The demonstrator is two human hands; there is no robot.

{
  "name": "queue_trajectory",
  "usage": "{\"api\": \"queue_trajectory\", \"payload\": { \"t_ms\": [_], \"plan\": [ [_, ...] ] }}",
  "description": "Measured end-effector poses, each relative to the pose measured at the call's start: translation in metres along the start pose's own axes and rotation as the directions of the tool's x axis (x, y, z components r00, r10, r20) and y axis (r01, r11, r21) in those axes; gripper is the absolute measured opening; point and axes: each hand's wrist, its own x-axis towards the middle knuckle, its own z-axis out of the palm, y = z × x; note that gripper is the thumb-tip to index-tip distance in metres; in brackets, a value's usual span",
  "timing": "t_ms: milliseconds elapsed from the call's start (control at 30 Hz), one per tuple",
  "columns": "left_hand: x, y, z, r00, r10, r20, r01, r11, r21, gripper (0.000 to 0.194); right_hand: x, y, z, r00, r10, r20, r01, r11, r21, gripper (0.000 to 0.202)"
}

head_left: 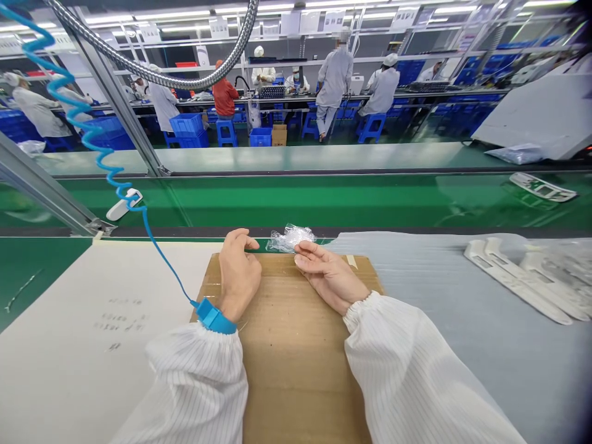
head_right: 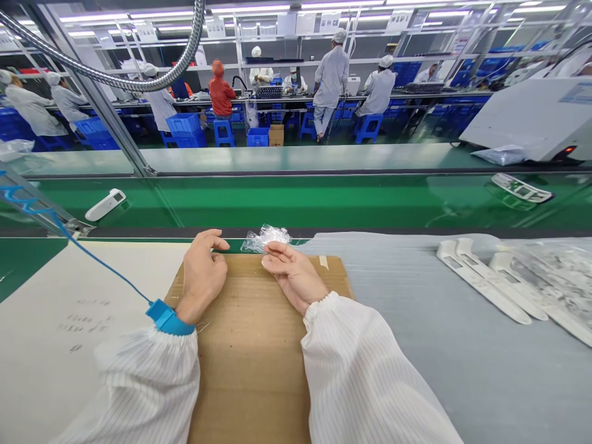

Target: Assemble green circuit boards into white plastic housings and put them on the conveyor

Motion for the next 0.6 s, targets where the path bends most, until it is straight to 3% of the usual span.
{"api": "queue_trajectory", "payload": {
  "t_ms": [167, 600],
  "plan": [
    [-0.0001, -0.0016, 0.0010, 0.998, -0.050, 0.032, 0.050, 0.999, 0.002, 0.028, -0.0016, -0.0017, 0.0008, 1.000, 0.006, -0.001, -0.006, 1.000, 0.005, 0.038],
    [-0.0013, -0.0013, 0.0003, 0.999, -0.045, 0.010, 0.045, 0.999, -0.003, 0.028, -0.0013, -0.0008, 0.0011, 1.000, 0.003, -0.002, -0.003, 1.000, 0.012, 0.038]
  ]
}}
